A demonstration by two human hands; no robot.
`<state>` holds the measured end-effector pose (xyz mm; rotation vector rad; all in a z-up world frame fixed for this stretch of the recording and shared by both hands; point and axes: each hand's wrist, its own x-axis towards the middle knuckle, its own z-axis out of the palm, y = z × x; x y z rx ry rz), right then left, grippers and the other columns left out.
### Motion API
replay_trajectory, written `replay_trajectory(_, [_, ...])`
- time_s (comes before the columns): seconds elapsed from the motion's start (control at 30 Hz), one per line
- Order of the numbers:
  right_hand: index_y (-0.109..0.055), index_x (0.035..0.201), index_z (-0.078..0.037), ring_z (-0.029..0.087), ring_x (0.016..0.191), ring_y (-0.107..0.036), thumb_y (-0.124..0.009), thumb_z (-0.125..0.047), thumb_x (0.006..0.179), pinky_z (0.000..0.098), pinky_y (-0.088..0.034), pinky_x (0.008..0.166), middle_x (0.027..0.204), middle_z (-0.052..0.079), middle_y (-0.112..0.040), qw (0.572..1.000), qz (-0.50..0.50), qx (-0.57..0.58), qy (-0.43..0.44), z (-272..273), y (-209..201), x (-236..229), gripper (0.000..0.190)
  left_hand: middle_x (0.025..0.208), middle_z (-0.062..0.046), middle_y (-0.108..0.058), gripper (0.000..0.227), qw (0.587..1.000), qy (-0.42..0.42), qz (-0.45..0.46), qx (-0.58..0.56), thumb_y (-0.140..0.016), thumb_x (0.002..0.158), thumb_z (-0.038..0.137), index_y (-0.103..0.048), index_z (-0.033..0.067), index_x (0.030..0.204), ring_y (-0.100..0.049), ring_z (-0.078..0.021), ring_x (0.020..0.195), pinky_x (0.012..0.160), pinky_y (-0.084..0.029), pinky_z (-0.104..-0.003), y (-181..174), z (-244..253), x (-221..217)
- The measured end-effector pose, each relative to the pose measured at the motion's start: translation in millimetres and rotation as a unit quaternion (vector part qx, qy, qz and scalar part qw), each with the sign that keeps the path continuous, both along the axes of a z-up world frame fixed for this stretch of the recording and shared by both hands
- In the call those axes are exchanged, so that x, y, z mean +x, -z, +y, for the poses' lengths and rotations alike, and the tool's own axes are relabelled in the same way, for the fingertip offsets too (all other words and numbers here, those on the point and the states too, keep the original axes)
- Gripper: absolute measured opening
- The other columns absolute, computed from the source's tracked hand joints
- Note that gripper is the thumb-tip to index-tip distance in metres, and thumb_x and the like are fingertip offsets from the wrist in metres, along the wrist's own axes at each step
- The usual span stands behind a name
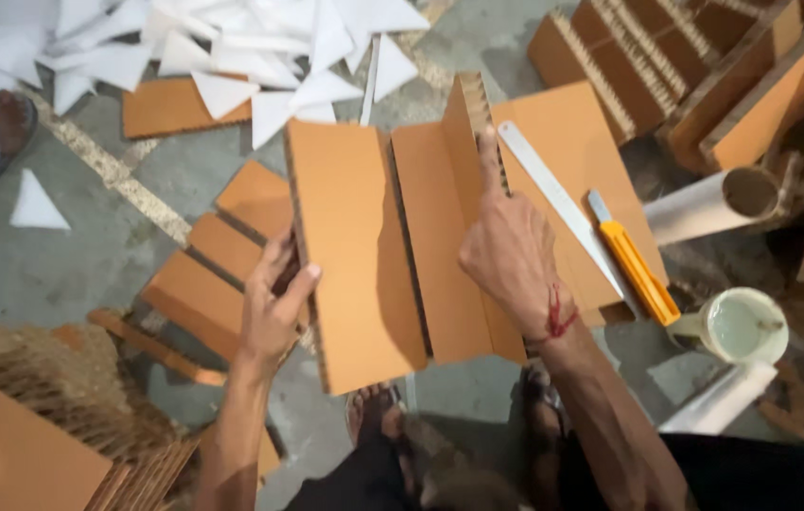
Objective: The person uses a utility knife and a metal ruler to cut a large sheet of corrugated cardboard into multiple strips. They score the cardboard along the ruler's edge and then snap the material apart to separate the pieces.
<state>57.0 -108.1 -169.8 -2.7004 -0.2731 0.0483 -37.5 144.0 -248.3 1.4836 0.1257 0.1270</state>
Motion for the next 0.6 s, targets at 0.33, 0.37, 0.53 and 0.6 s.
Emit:
replay_trajectory(0.33, [-0.01,0.164,-0.005,0.046,0.061,-0.063,-0.06,-0.001,0.074,0.0544,-0.051,0.06,0.065,0.025,-0.062,1.0,0.006,0.01,-0.007,-10,6,12,0.103,0.154,-0.024,-0.05,0.093,0.985,-0.026,-0.061,0.156,-0.056,0.086,-0.006,-0.005,-0.0079,0.164,-0.054,-0.0256,0.137,0.112,-0.044,-0.032,-25,-47,41])
replay_trajectory(0.37, [-0.011,0.163,-0.005,0.045,0.06,-0.063,-0.061,0.0,0.073,0.0543,-0.05,0.059,0.065,0.024,-0.061,1.0,-0.008,0.011,-0.012,-12,7,11,0.104,0.151,-0.024,-0.052,0.092,0.989,-0.028,-0.043,0.139,-0.054,0.085,-0.006,-0.006,-0.0073,0.164,-0.056,-0.0251,0.134,0.11,-0.046,-0.031,-26,-47,41])
replay_trajectory(0.53, [-0.009,0.163,-0.002,0.043,0.057,-0.062,-0.061,0.0,0.073,0.0529,-0.05,0.055,0.062,0.022,-0.061,1.0,-0.001,0.021,-0.022,-13,7,14,0.104,0.156,-0.023,-0.045,0.092,0.987,-0.032,-0.011,0.155,-0.055,0.085,-0.005,0.0,-0.0072,0.16,-0.052,-0.0268,0.138,0.103,-0.049,-0.033,-35,-55,43])
replay_trajectory(0.6, [-0.009,0.163,-0.002,0.042,0.057,-0.063,-0.062,-0.001,0.075,0.0526,-0.05,0.055,0.064,0.022,-0.061,0.999,-0.005,0.021,-0.027,-15,11,13,0.102,0.157,-0.027,-0.042,0.094,0.974,-0.038,-0.004,0.223,-0.057,0.085,-0.002,0.001,-0.008,0.159,-0.05,-0.0319,0.139,0.104,-0.048,-0.034,-35,-59,44])
